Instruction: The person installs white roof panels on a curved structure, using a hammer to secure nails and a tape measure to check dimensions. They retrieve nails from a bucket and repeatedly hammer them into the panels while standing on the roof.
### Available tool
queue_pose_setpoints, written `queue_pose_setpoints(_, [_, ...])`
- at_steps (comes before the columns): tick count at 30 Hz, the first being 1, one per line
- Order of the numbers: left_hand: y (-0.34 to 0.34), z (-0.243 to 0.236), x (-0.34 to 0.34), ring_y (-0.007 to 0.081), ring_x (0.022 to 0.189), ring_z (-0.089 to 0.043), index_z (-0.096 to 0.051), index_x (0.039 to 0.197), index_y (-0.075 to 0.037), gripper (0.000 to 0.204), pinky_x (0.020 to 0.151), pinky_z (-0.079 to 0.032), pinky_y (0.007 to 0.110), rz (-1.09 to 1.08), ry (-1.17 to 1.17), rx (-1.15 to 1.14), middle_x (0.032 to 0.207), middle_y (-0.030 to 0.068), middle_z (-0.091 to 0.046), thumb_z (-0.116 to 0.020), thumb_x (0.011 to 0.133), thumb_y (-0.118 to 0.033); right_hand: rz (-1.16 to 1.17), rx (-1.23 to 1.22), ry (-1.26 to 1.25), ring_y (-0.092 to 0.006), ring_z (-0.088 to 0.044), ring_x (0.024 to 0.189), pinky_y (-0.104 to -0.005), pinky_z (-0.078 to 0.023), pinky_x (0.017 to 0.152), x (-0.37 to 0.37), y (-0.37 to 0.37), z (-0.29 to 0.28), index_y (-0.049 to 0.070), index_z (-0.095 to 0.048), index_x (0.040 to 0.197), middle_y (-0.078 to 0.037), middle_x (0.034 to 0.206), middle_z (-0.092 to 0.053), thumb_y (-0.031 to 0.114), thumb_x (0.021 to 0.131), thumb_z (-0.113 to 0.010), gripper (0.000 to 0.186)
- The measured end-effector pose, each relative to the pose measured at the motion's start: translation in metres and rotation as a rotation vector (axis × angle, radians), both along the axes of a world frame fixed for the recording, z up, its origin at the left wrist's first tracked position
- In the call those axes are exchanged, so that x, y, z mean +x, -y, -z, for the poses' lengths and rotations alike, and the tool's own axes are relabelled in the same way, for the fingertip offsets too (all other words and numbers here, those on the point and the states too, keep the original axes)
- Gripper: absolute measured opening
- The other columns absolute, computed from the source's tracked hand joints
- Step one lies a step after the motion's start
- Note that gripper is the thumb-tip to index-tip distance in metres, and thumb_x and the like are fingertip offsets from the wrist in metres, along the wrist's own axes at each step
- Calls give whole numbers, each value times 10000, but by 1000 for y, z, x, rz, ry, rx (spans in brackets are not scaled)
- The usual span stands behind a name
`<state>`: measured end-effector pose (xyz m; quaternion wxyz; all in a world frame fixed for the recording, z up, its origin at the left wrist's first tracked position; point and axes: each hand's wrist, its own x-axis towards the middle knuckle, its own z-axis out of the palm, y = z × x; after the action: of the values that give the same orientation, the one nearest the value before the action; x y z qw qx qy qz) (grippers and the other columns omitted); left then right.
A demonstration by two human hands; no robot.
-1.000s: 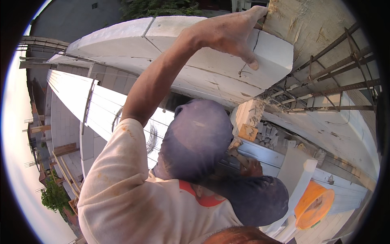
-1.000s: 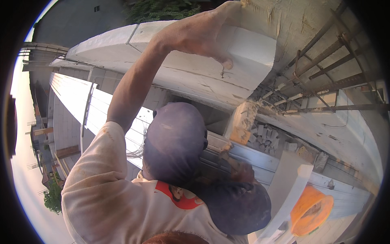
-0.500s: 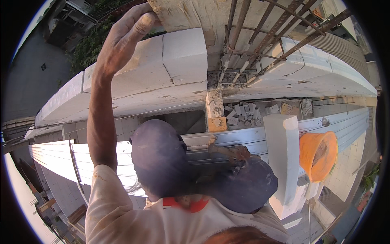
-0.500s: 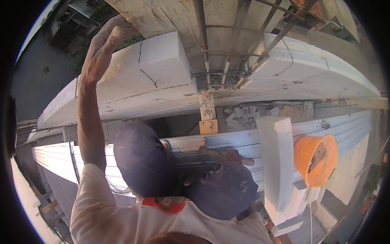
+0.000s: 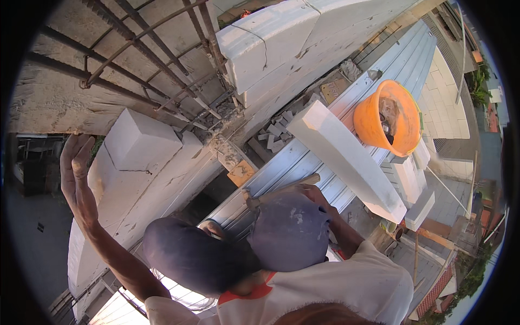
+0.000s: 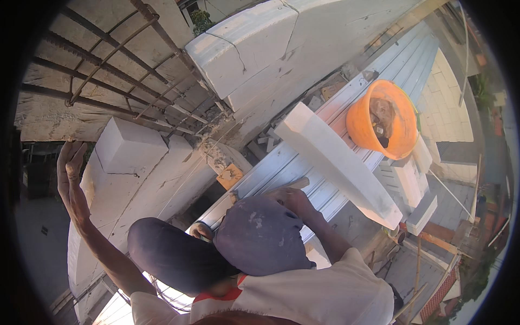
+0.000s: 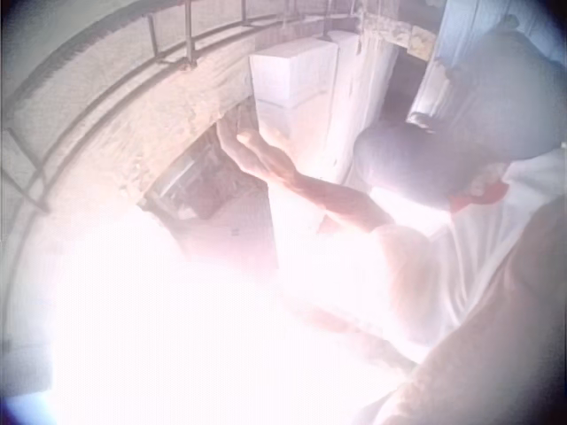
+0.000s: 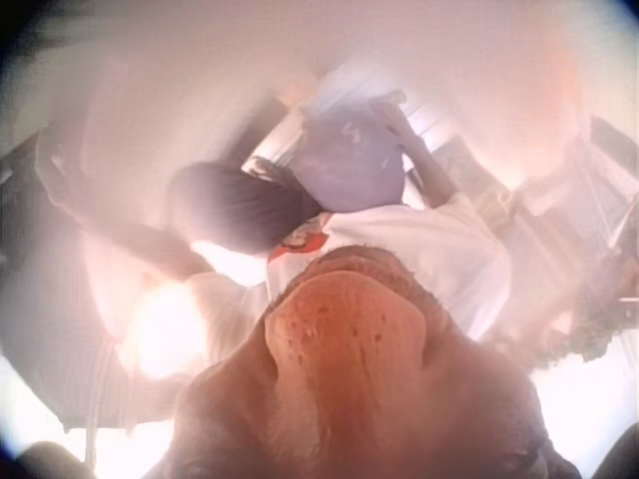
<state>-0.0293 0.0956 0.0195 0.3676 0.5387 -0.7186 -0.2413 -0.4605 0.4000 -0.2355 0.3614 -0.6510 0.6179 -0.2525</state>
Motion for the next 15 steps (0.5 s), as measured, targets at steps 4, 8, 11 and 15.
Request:
queue_pose_setpoints(4, [-7,7,15,318,1396,-528,-448,1539,-2,788,1200,-370,493,-47,7,50,1477,213,-558,-390,1070,-633,308,-183,1,-248,-658,695,-351,-515,634,-45,30,-110,4,-706,871,-104,779,-684,157,880,-814,187])
queue_pose_setpoints(8, [6,15,26,316,1363,-558,-539,1462,34,782,1187,-381,466,-27,70,27,1441,193,-599,-407,1067,-628,708,-537,-186,-129,-592,643,-325,-469,593,-153,32,-167,4,-707,849,-50,724,-664,226,939,-788,253])
queue_pose_setpoints(11, [19,25,23,343,1358,-550,-535,1459,36,721,1175,-390,481,-5,106,14,1450,212,-583,-436,1073,-566,953,-283,-396,-195,-642,740,-369,-506,679,-247,28,-180,6,-742,1007,-84,848,-723,310,999,-649,318])
queue_pose_setpoints(15, [12,15,25,379,1353,-540,-530,1453,38,643,1160,-403,500,-19,310,-40,1462,238,-562,-473,1082,-483,779,104,-699,-315,-716,799,-404,-561,769,-365,49,-119,46,-770,1068,-149,929,-763,213,966,-702,207])
